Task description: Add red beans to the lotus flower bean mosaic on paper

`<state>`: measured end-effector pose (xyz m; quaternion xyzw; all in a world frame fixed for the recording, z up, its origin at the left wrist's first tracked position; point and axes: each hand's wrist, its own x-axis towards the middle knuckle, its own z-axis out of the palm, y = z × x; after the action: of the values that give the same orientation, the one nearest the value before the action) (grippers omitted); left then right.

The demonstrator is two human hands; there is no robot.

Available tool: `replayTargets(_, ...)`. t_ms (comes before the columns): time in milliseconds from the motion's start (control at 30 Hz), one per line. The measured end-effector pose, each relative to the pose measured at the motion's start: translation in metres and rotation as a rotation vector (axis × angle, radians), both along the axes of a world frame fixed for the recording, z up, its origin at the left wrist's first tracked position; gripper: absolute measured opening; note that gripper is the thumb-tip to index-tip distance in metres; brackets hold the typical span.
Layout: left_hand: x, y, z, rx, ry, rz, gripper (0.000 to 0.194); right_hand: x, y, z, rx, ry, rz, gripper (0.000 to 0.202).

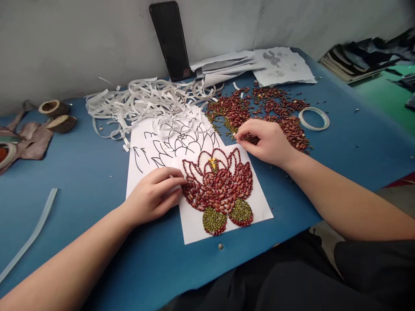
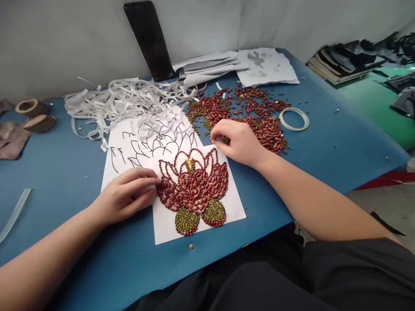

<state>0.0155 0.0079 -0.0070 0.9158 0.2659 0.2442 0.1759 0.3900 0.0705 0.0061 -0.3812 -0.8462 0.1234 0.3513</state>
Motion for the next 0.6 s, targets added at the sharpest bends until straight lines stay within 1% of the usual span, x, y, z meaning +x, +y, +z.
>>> replayTargets(167,-0.001,-0.001,0.000,-0.001,-0.010,0.002,0.030,-0.015,-0.009,-0.001,-0.073,0.024,0.178,0.015)
replayTargets(333,0.003,0.000,0.005,0.001,-0.002,0.010,0.028,-0.030,-0.016,-0.003,-0.129,0.023,0.312,0.018)
replayTargets(467,0.005,0.000,0.009,0.009,0.005,0.009,0.026,-0.033,-0.017,-0.003,-0.169,0.011,0.351,0.018)
replayTargets(600,0.005,-0.001,0.011,0.000,0.011,0.012,0.027,-0.031,-0.017,-0.003,-0.224,0.007,0.314,0.013)
